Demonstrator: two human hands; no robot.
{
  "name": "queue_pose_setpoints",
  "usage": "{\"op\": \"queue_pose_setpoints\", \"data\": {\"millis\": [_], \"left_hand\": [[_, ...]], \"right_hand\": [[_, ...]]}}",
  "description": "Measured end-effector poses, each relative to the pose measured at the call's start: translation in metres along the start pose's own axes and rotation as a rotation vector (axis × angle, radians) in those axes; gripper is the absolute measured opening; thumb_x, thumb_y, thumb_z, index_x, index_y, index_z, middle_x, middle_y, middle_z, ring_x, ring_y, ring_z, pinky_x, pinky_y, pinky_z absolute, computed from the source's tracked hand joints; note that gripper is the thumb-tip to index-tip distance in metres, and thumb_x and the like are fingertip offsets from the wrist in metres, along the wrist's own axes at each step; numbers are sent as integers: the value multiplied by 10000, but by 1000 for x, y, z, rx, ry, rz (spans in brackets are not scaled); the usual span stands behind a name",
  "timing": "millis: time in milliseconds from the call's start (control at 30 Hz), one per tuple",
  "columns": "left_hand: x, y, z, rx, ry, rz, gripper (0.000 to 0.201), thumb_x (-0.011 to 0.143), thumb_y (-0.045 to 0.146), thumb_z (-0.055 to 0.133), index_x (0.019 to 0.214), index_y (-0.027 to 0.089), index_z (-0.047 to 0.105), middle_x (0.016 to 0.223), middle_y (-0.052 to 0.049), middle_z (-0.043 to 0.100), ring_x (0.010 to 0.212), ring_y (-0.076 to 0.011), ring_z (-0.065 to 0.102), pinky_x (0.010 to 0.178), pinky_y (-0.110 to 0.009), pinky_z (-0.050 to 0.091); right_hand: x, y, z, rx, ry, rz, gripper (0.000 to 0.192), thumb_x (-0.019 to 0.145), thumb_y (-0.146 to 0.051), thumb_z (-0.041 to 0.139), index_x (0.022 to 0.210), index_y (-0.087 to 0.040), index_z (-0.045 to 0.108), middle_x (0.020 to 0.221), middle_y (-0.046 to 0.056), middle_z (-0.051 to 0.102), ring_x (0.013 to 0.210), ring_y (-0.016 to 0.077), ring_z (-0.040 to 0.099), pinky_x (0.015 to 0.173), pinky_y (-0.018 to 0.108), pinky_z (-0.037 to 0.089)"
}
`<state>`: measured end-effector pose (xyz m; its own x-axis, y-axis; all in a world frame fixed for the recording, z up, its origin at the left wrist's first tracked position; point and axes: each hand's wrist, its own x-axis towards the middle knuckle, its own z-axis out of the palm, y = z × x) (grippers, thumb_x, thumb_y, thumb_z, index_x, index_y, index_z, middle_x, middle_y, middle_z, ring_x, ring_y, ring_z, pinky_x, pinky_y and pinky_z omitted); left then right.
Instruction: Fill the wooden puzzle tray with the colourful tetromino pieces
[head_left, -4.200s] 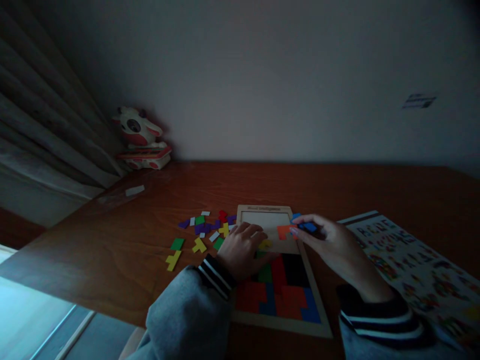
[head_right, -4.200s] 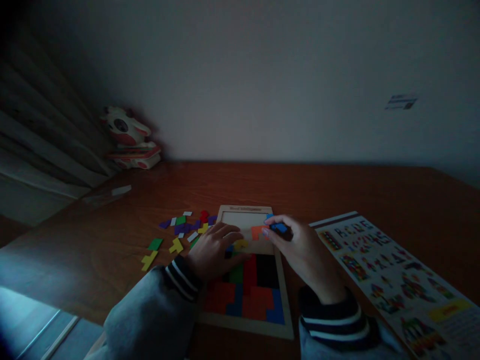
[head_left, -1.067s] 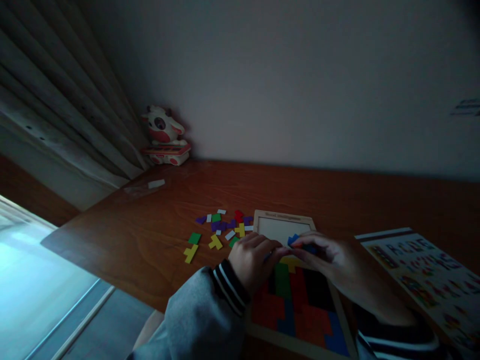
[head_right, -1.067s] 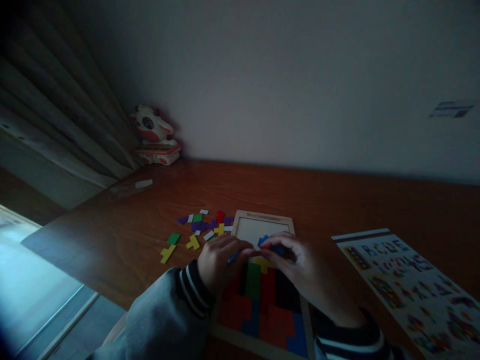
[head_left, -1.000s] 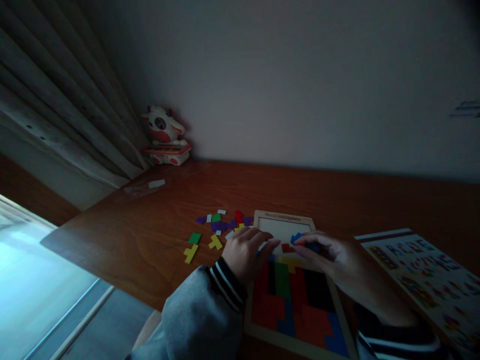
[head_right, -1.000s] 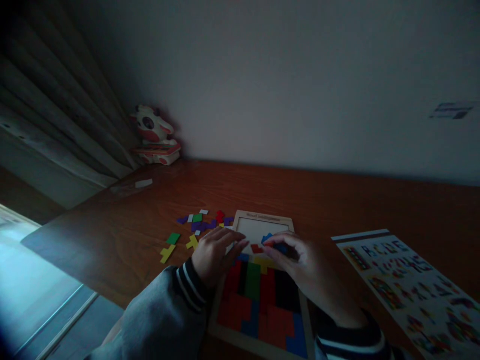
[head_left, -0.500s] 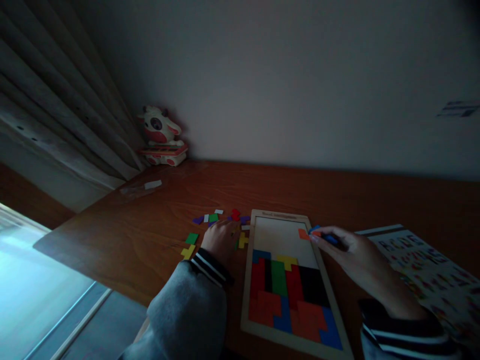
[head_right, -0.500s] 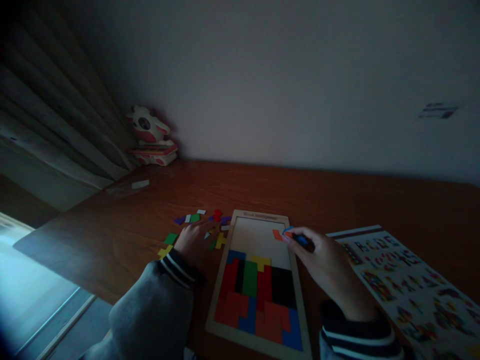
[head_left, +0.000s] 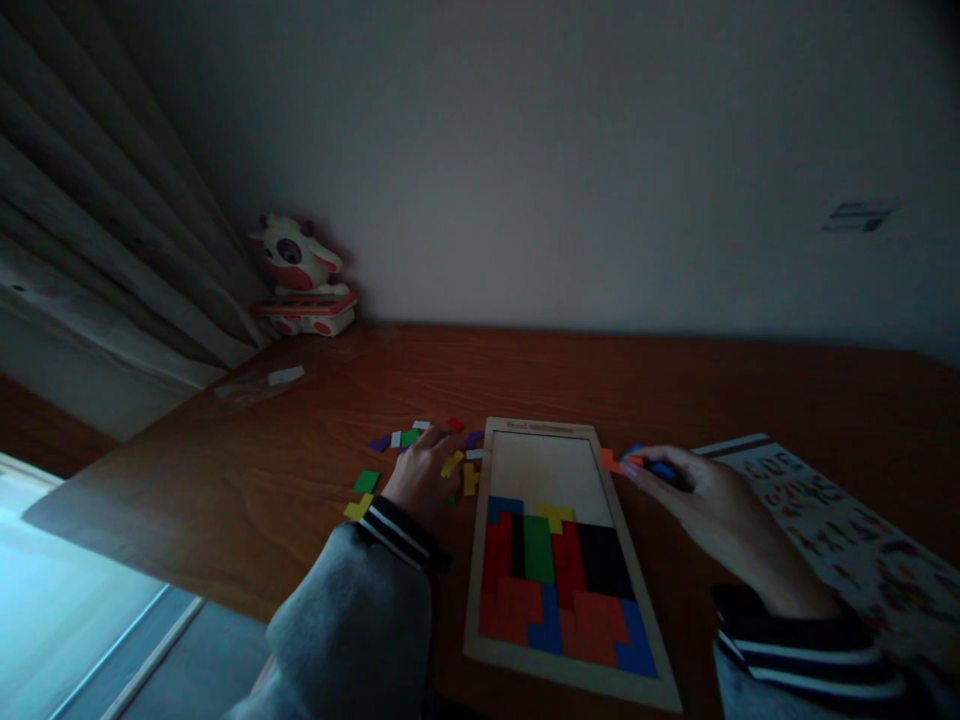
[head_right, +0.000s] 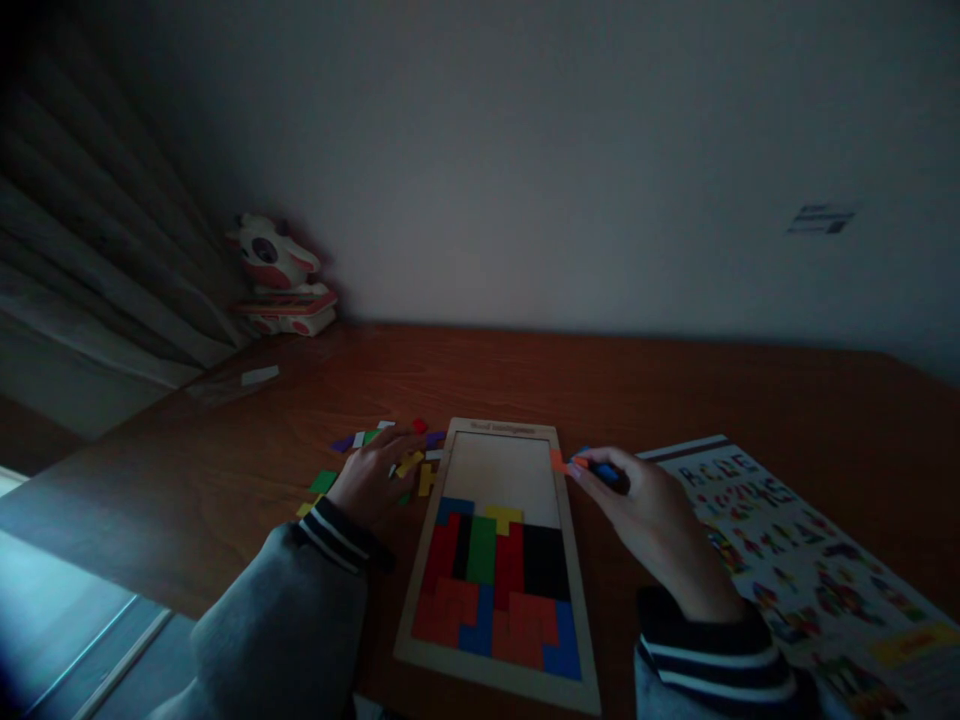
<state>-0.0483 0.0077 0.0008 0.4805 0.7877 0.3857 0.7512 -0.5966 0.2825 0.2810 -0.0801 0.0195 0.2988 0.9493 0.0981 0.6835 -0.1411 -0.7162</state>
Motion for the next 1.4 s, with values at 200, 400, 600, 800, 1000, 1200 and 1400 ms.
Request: {"op": "queue_pose_setpoints", "data": {"millis": [200, 400, 600, 800, 1000, 1200, 1400], "left_hand": [[2, 3, -1, -22, 127, 109, 254, 804, 126, 619, 1041, 187, 688, 1079, -81, 658, 944, -210, 674, 817, -355, 596], [14, 39, 10, -269, 42, 315, 208, 834, 122, 616, 1012, 193, 697, 1093, -71, 651, 953, -168, 672, 851, -317, 584], [42, 84, 31, -372, -136, 468, 189, 819, 100, 633, 961, 192, 716, 1062, -62, 680, 928, -153, 682, 859, -283, 581], [43, 97, 44, -324, -179, 585, 179, 918, 144, 557, 1040, 168, 686, 1072, -80, 718, 975, -162, 688, 895, -285, 569], [33, 97, 35, -280, -224, 621, 255, 972, 163, 463, 1143, 145, 651, 1108, -106, 733, 1049, -192, 692, 981, -348, 535], [32, 100, 31, -355, -304, 645, 285, 980, 162, 438, 1191, 165, 629, 1170, -105, 715, 1139, -182, 656, 1032, -340, 510], [29, 99, 32, -451, -335, 688, 294, 954, 121, 451, 1177, 156, 639, 1146, -99, 723, 1163, -173, 637, 1033, -316, 512]], "right_hand": [[0, 0, -3, -29, 23, -32, 383, 786, -584, 612, 899, -248, 757, 912, 66, 779, 827, 287, 722, 712, 380, 543], [1, -4, -5, -6, 32, -46, 357, 801, -561, 606, 889, -244, 745, 886, 59, 777, 805, 271, 720, 681, 354, 533], [0, -7, -7, 26, 44, -77, 359, 818, -560, 600, 913, -243, 736, 918, 62, 778, 843, 275, 716, 743, 376, 532], [-2, -3, -11, 61, 43, -102, 342, 825, -545, 594, 906, -242, 729, 911, 60, 773, 826, 263, 710, 743, 373, 532], [-3, -6, -13, 82, 22, -71, 312, 833, -510, 598, 936, -242, 719, 934, 55, 764, 852, 255, 703, 766, 368, 523], [-4, -11, -12, 106, 17, -84, 276, 834, -479, 603, 921, -242, 713, 937, 55, 761, 867, 254, 705, 776, 373, 527], [-4, -8, -11, 76, -3, -71, 267, 860, -458, 591, 957, -241, 711, 960, 51, 760, 882, 248, 701, 793, 366, 521]]}}
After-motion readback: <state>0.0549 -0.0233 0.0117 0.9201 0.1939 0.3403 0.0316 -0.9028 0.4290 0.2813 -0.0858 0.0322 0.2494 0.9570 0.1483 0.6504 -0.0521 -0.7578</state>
